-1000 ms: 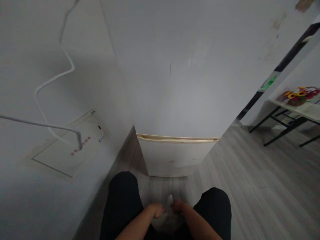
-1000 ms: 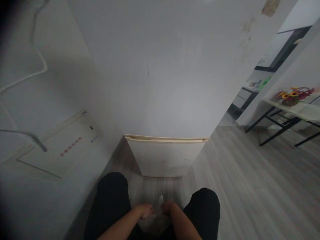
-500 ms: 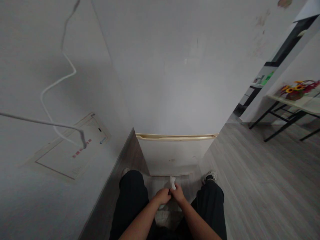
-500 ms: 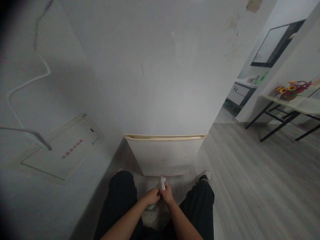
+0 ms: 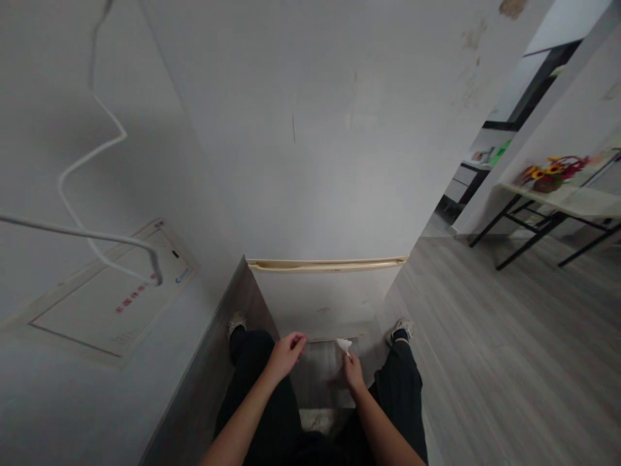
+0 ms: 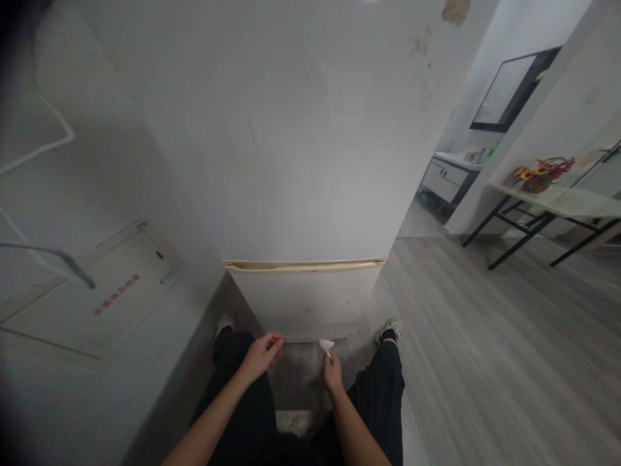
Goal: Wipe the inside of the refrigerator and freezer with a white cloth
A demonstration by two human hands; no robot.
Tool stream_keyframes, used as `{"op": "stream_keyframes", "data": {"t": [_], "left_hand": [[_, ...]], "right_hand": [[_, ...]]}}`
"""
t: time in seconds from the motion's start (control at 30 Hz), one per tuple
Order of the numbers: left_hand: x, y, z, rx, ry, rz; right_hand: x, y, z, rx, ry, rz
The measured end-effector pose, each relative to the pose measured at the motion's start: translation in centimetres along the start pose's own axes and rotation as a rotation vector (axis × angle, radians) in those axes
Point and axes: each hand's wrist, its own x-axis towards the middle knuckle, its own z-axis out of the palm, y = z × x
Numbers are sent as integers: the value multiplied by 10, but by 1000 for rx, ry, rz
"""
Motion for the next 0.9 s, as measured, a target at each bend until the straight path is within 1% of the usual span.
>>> {"op": "stream_keyframes", "data": {"t": [0.07, 0.17, 0.23, 0.33, 0.4, 0.47, 0.53, 0.57, 0.63, 0.67, 0.77, 0.83, 0.9], "left_hand": [[5, 11, -17, -46, 125, 48], [11, 38, -46, -116, 459, 264], [14, 58, -66, -137, 648, 393], [17, 82, -97, -138, 857, 535], [23, 93, -118, -141, 950, 594], [35, 101, -140, -139, 1007, 605], [54, 109, -160, -137, 1031, 585], [65, 113, -169, -142, 1027, 573], [87, 120, -180, -139, 937, 545], [97, 122, -183, -137, 907, 528], [116, 122, -183, -135, 932, 494], [119, 120, -181, -154, 937, 504], [116, 118, -178, -174, 926, 529]], "right_hand": [[-1, 0, 1, -7, -23, -5], [-1, 1, 2, -26, -48, 0], [0, 2, 3, -36, -60, 0], [1, 2, 8, -57, -80, -3], [0, 1, 13, -79, -100, -6], [-3, 1, 16, -101, -127, -8], [-6, 1, 17, -119, -153, -10], [-7, 1, 16, -125, -161, -13], [-7, 1, 14, -131, -166, -22], [-7, 1, 12, -134, -159, -26], [-5, 0, 9, -138, -114, -31], [-3, -1, 8, -129, -92, -37], [-2, -2, 8, -114, -89, -50]]}}
